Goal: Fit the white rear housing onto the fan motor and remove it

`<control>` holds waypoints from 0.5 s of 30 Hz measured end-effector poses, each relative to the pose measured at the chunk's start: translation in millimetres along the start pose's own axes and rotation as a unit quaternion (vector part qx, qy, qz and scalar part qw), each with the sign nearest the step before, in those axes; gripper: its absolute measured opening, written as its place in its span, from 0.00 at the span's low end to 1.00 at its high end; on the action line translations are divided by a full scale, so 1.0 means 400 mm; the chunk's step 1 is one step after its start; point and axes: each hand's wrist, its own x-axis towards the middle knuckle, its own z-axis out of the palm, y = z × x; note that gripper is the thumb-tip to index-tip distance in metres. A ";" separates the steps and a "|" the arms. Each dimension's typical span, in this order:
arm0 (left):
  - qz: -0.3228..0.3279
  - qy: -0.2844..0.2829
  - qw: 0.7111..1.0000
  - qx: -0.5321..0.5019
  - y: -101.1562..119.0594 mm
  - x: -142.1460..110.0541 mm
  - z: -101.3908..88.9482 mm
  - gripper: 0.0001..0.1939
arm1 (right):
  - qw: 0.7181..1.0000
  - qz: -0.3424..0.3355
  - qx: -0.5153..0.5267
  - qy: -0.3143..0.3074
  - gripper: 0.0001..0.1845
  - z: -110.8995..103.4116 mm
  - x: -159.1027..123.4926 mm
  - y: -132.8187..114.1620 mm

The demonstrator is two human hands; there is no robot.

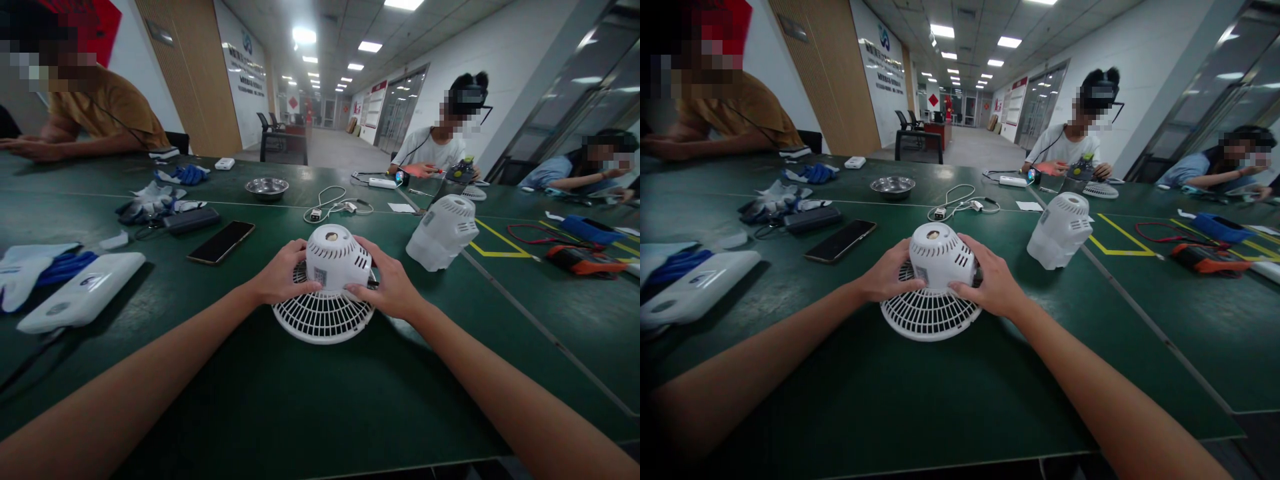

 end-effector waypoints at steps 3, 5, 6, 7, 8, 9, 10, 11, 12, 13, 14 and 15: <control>-0.010 0.003 1.000 -0.006 -0.003 -0.001 0.003 0.32 | 1.000 -0.005 0.006 0.007 0.46 0.001 0.001 -0.005; -0.013 0.005 1.000 -0.005 -0.003 0.000 0.005 0.32 | 1.000 -0.008 0.008 0.018 0.46 0.004 0.000 -0.009; -0.012 0.006 1.000 -0.004 -0.002 0.001 0.006 0.33 | 1.000 -0.007 0.006 0.022 0.45 0.005 0.000 -0.011; -0.011 0.006 1.000 -0.002 -0.001 0.002 0.007 0.33 | 1.000 -0.004 0.004 0.026 0.45 0.007 -0.001 -0.013; -0.011 0.007 1.000 0.001 0.002 0.003 0.007 0.34 | 1.000 0.001 0.000 0.029 0.45 0.008 -0.001 -0.015; -0.012 0.006 1.000 0.004 0.005 0.004 0.007 0.34 | 1.000 0.006 -0.001 0.030 0.45 0.009 -0.002 -0.016; -0.015 0.006 1.000 0.006 0.009 0.005 0.006 0.34 | 0.999 0.013 -0.001 0.030 0.44 0.010 -0.002 -0.017; -0.019 0.005 1.000 0.008 0.013 0.005 0.006 0.34 | 0.999 0.019 0.001 0.029 0.44 0.010 -0.003 -0.017; -0.022 0.003 1.000 0.009 0.016 0.006 0.005 0.34 | 0.999 0.024 0.005 0.028 0.44 0.010 -0.003 -0.017; -0.025 0.000 1.000 0.008 0.019 0.007 0.004 0.34 | 0.999 0.027 0.006 0.028 0.43 0.010 -0.004 -0.017; -0.027 -0.001 1.000 0.006 0.021 0.007 0.004 0.34 | 0.999 0.028 0.006 0.029 0.43 0.010 -0.005 -0.017; -0.028 -0.001 1.000 0.002 0.022 0.008 0.004 0.34 | 0.999 0.026 0.004 0.031 0.43 0.009 -0.005 -0.018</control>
